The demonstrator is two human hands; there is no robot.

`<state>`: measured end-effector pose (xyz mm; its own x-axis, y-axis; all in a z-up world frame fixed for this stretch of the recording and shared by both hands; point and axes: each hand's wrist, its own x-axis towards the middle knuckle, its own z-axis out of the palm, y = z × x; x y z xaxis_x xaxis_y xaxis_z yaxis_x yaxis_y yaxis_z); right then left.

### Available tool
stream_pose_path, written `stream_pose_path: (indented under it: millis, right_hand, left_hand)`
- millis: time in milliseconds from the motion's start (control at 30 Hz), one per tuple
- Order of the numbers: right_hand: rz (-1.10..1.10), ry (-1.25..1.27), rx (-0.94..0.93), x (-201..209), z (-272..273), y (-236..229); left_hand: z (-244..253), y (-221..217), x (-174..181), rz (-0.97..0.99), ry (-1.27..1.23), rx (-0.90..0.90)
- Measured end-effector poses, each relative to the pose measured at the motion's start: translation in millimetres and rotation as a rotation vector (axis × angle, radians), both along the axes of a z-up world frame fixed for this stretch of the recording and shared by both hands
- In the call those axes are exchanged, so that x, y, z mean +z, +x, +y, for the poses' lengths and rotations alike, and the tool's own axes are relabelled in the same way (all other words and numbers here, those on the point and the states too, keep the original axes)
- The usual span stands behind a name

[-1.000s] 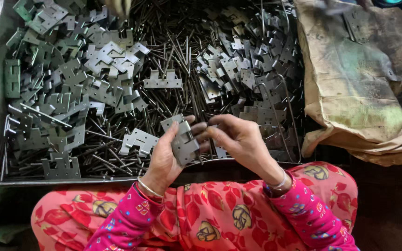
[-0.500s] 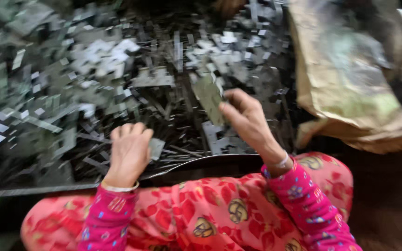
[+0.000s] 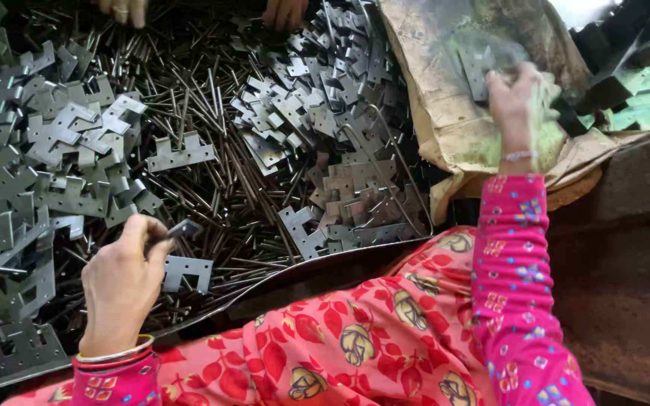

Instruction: The person sits on the floor and repeatedly picks up metal plates and pins from a tray, inserts the pins into the plates, and places the assembled units into a sack. The process is continuous and repetitive throughout the clip.

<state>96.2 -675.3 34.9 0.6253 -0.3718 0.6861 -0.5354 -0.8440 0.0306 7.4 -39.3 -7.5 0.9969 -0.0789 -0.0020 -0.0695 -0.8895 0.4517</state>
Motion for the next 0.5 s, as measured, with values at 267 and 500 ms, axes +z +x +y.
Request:
stream_pose_path:
  millis: [267,500]
  right_hand:
    - [-0.013,0.213,0.976,-12,193,-39]
    - [0.642,0.269,0.949,-56,330,-91]
  left_hand:
    - [-3,-2,13,0.2,-1.239,0.002]
    - [50,-7,46,0.04,-2.258,0.159]
